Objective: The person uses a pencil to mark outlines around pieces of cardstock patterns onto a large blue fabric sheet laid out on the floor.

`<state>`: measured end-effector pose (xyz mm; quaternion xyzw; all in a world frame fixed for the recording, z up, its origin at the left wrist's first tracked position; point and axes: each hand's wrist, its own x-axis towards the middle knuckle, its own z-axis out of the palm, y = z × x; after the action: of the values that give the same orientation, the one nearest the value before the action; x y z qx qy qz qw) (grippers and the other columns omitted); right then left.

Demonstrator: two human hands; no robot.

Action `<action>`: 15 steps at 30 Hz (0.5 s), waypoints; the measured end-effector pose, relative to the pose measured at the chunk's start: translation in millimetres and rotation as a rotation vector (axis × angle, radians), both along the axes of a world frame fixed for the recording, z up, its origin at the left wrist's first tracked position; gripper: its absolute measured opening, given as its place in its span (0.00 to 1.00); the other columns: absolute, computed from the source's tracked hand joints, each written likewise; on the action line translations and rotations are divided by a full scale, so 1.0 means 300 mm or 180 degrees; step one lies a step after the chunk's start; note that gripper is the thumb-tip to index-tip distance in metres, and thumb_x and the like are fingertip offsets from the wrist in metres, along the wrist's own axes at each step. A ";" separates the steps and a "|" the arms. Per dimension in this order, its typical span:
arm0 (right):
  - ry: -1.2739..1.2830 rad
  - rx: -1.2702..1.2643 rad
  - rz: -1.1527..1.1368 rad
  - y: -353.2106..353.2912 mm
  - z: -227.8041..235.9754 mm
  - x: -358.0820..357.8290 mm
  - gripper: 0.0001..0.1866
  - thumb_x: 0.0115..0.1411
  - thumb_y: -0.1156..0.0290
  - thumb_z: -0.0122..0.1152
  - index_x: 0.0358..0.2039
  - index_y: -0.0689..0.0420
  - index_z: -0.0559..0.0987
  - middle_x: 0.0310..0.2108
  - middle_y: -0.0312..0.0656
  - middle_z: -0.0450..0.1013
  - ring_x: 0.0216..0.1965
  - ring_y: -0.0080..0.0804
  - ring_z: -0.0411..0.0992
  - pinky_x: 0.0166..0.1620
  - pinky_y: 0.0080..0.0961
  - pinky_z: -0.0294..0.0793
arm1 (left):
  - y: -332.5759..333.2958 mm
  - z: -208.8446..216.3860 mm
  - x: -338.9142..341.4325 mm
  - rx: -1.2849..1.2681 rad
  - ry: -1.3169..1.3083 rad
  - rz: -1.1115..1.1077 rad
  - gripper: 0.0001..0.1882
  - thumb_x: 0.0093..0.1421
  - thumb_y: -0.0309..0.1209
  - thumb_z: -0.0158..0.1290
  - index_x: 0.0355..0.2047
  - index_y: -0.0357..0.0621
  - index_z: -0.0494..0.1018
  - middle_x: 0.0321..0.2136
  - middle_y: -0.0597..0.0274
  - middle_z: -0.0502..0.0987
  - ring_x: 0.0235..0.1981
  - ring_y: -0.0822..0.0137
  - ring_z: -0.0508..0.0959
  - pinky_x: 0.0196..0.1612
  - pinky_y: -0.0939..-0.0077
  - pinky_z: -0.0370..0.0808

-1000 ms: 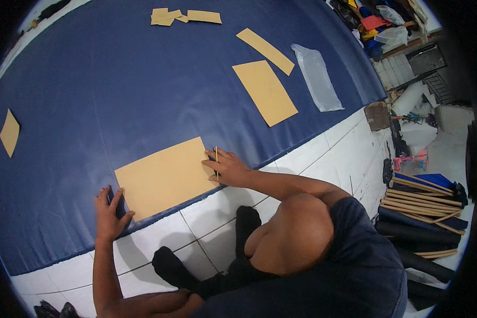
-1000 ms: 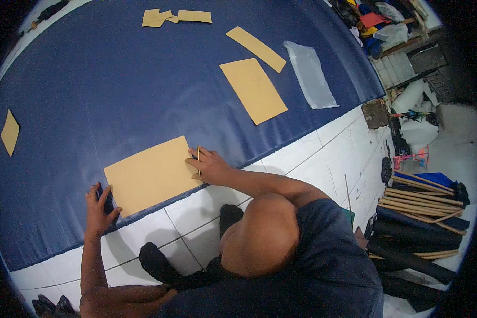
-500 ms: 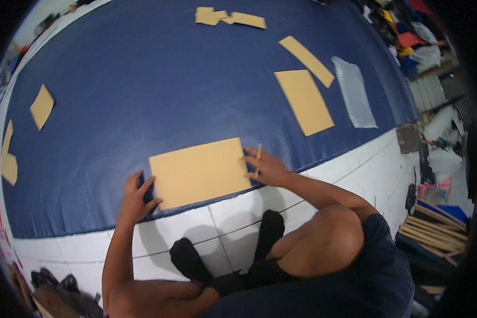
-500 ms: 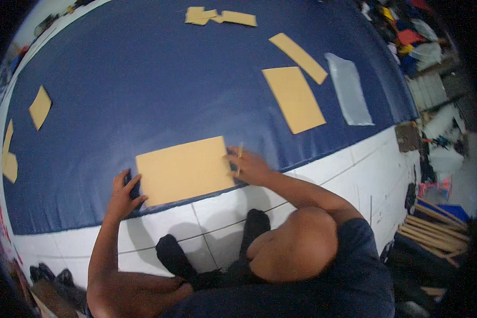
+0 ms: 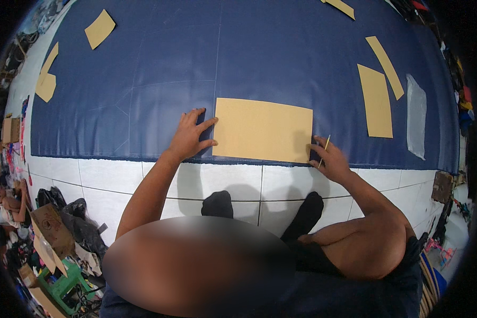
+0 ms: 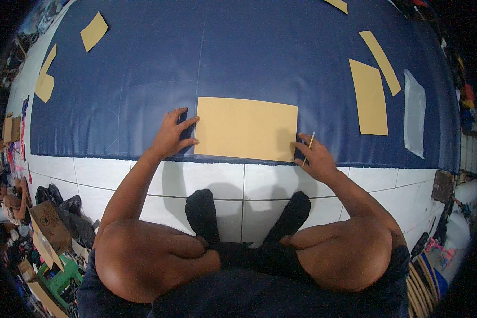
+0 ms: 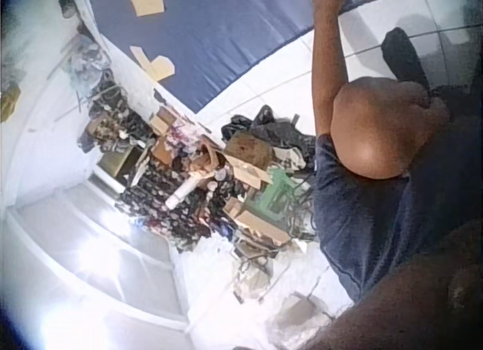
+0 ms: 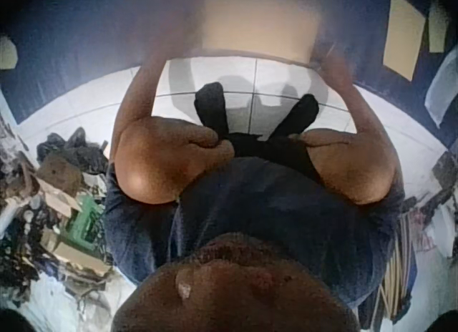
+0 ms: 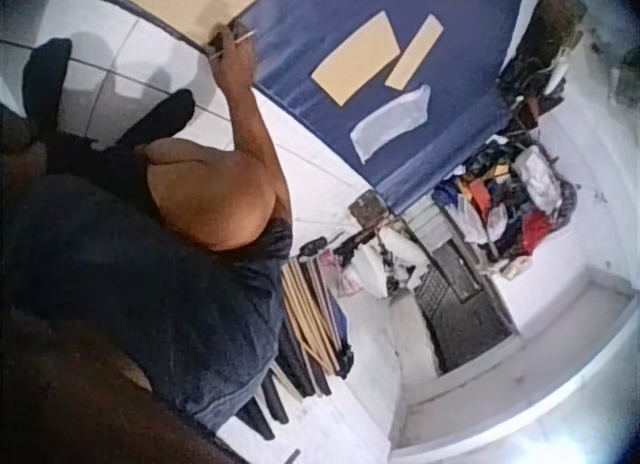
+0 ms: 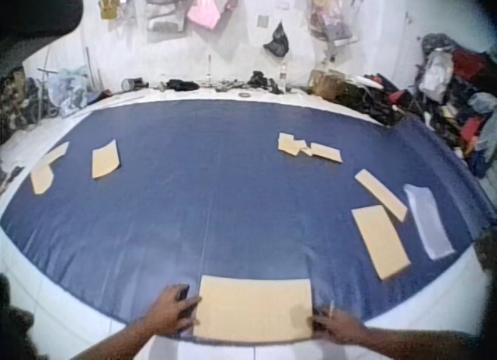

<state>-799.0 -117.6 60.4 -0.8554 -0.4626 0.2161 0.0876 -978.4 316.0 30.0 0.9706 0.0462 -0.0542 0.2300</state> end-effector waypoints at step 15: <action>-0.0174 -0.0532 0.0288 0.050 -0.005 -0.031 0.35 0.58 0.62 0.67 0.64 0.45 0.64 0.70 0.45 0.52 0.70 0.56 0.52 0.65 0.51 0.62 | 0.007 -0.003 0.004 0.0050 0.0094 -0.0038 0.40 0.47 0.51 0.69 0.61 0.62 0.70 0.65 0.49 0.61 0.69 0.45 0.56 0.70 0.41 0.49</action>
<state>-808.4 -102.6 58.8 -0.8435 -0.4833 0.2343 -0.0064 -977.3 318.2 29.0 0.9717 0.0443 -0.0695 0.2214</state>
